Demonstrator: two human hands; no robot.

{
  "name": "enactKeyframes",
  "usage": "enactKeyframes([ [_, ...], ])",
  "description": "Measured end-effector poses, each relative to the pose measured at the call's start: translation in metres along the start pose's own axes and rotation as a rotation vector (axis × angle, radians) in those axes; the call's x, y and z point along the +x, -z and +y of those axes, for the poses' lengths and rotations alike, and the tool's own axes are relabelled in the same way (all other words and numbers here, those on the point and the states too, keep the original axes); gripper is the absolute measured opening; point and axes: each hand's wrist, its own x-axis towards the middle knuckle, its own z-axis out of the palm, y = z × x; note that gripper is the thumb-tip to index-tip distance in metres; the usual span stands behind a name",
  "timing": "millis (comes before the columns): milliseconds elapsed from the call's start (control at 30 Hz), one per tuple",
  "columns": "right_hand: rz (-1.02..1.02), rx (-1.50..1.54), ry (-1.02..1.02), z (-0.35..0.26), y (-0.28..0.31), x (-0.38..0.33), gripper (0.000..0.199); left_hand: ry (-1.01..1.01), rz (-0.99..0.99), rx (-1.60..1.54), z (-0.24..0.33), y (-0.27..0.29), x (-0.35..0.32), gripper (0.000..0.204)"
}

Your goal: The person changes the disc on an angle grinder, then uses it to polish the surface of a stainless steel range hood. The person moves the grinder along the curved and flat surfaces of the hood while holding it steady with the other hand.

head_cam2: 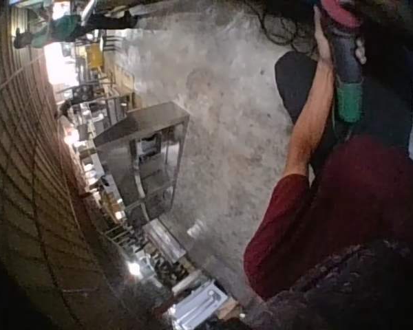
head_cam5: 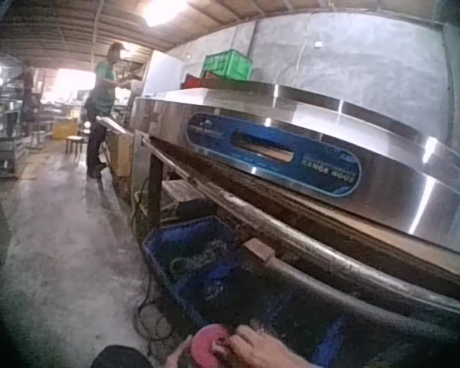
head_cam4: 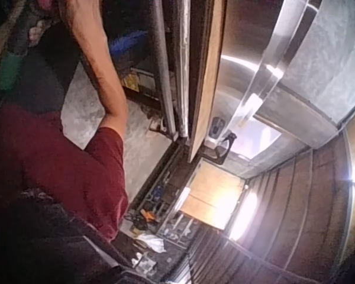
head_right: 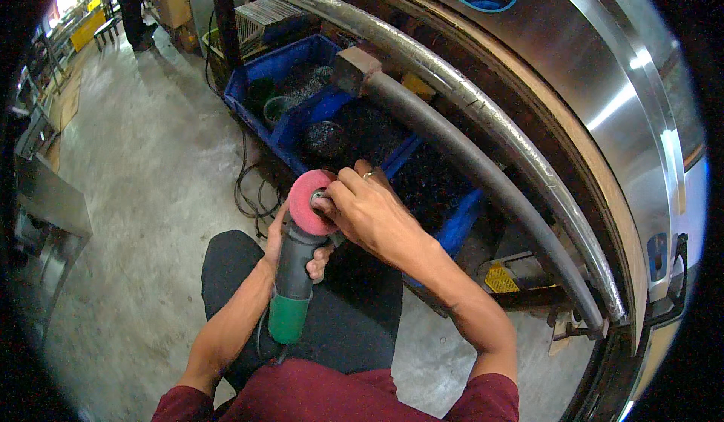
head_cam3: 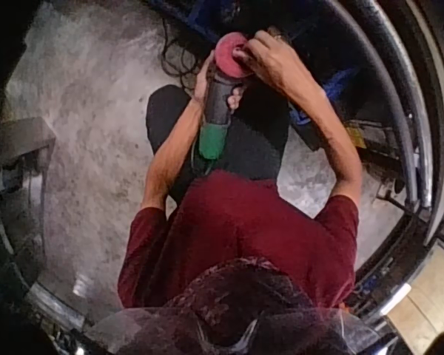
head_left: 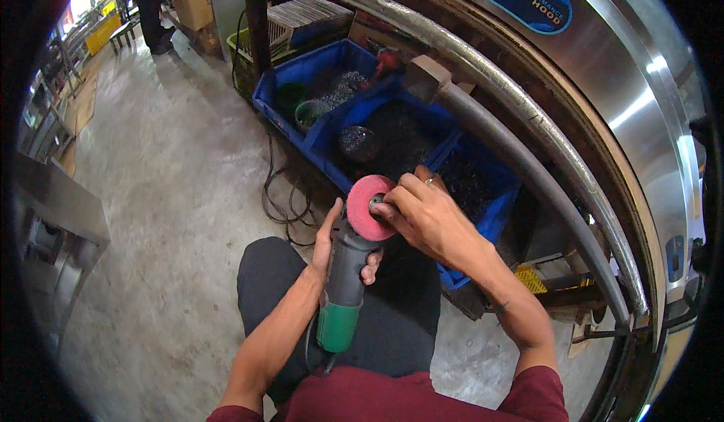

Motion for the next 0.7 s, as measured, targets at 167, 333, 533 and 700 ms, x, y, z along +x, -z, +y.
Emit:
enactKeyframes([
  [167,-0.046,0.041,0.051,-0.004,0.015,0.003,0.027,-0.009,-0.021,0.003,0.000,0.001,0.002,0.099],
  [333,-0.055,0.036,0.027,-0.003,0.008,0.001,0.028,-0.010,0.005,0.020,0.000,-0.002,0.002,0.098],
  [533,-0.086,0.062,-0.036,-0.003,0.008,0.005,0.028,-0.022,0.020,0.011,-0.001,-0.004,0.000,0.096],
  [700,-0.093,0.080,0.041,-0.003,0.013,0.006,0.028,-0.004,0.032,0.037,0.001,-0.005,-0.001,0.097],
])
